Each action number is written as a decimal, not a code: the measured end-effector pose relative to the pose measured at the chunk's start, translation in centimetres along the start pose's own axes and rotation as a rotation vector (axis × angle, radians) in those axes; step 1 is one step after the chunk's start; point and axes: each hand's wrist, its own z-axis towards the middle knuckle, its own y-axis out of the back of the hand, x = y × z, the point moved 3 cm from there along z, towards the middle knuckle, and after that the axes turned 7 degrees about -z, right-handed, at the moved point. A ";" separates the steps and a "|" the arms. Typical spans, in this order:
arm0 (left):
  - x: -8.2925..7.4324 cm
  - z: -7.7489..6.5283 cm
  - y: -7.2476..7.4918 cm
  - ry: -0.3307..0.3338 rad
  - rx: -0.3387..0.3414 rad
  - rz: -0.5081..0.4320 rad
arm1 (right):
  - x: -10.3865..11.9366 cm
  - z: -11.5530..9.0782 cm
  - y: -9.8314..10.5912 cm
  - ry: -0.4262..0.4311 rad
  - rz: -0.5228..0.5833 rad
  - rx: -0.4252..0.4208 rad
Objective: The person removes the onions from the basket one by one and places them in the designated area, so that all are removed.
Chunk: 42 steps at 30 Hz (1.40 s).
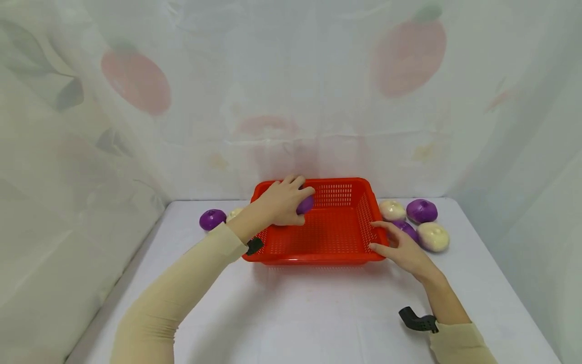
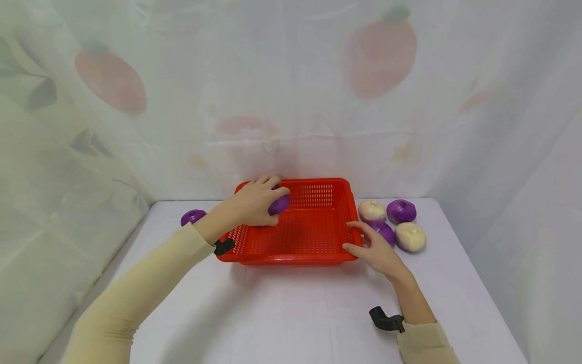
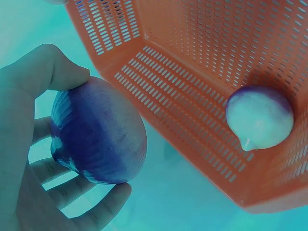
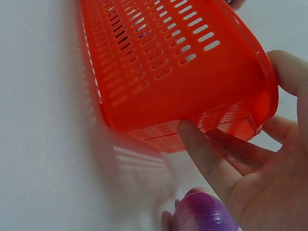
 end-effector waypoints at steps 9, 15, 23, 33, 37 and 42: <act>1.6 -3.3 0.2 0.018 -0.071 -0.045 | 0.0 -0.1 0.0 -0.006 -0.010 0.000; 2.8 -5.1 0.0 0.067 -0.097 -0.081 | -0.1 -0.1 0.1 -0.010 -0.027 -0.007; 4.6 -6.9 0.1 0.160 -0.111 -0.124 | -0.1 -0.2 0.1 -0.008 -0.020 -0.007; 7.2 -9.6 -0.3 0.226 -0.182 -0.136 | -0.1 -0.3 0.0 -0.006 -0.018 -0.012; 8.4 -10.6 -1.0 0.253 -0.216 -0.168 | -0.1 -0.3 0.0 -0.006 -0.007 -0.012; 9.8 -11.8 -2.1 0.277 -0.234 -0.189 | 0.0 -0.3 -0.1 0.003 0.030 -0.002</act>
